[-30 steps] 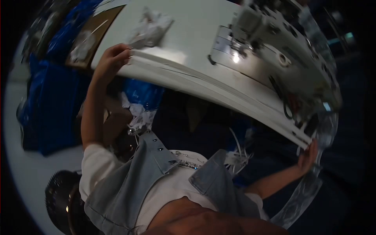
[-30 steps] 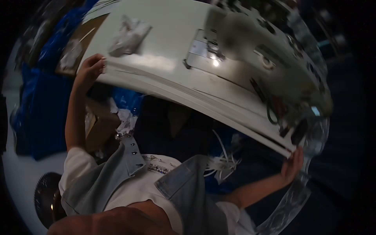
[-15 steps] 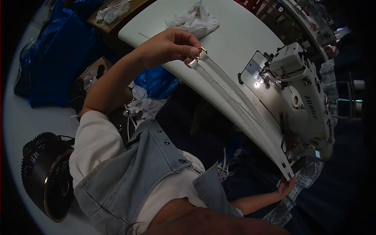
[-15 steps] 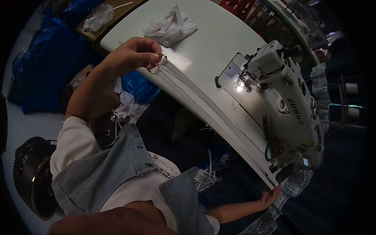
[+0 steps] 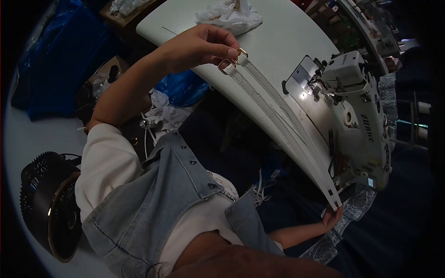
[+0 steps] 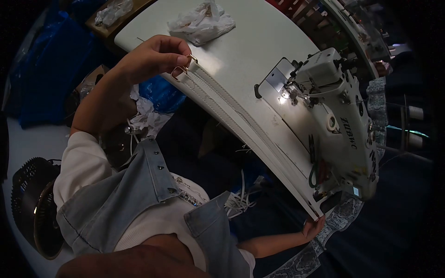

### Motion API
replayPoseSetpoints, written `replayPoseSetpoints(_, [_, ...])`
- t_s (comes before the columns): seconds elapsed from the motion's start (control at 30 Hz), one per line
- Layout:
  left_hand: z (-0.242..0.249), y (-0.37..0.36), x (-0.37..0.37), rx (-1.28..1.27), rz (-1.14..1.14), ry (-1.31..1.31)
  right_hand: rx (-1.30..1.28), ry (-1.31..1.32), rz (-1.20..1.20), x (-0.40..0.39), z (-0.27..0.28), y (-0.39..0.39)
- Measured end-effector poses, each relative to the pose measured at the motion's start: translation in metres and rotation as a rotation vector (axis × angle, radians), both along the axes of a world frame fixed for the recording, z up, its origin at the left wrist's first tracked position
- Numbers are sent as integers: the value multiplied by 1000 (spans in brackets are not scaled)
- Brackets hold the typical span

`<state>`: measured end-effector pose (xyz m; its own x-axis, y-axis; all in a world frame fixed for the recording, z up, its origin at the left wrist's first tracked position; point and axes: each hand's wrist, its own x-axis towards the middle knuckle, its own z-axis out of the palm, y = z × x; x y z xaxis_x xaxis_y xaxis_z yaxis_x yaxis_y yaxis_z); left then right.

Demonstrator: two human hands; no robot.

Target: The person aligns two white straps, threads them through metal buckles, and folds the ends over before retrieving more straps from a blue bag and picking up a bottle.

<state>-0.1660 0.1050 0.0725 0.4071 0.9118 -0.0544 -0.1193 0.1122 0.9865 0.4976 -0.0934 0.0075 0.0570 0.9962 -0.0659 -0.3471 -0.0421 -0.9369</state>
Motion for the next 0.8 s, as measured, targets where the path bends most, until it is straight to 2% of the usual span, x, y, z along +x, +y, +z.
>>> replayPoseSetpoints(0.03, [-1,-1,-1,-4,-11,-1,-4,-1,-11,-1,-1,1])
replayPoseSetpoints(0.1, [-4,3,-3,14,-11,20,-10,-263,-214,-1,-3,-2])
replayPoseSetpoints(0.17, [-10,7,-7,-22,-2,-3,-135,-114,-257,17,-9,-6])
replayPoseSetpoints(0.2, [-16,8,-9,-40,66,36,-42,-39,-301,-9,-4,-5])
replayPoseSetpoints(0.23, [-22,14,-19,-90,23,55,-30,1,-392,7,-17,-10])
replayPoseSetpoints(0.33, [-50,30,-43,-169,138,77,-63,-27,-427,-28,2,0])
replayPoseSetpoints(0.4, [-63,39,-56,-202,137,45,-17,-22,-288,-46,12,5])
replayPoseSetpoints(0.43, [-67,43,-60,-201,100,49,-17,-21,-325,-53,14,6])
replayPoseSetpoints(0.5, [-78,50,-67,-256,262,-2,-12,33,-226,-61,17,7])
replayPoseSetpoints(0.63, [-91,71,-94,-274,147,-18,-38,15,-276,-66,13,6])
replayPoseSetpoints(0.73, [-88,79,-95,-317,-37,-83,-47,9,-269,-61,-2,1])
replayPoseSetpoints(0.8, [-85,80,-100,-297,225,69,-34,-12,-248,-61,-14,-8])
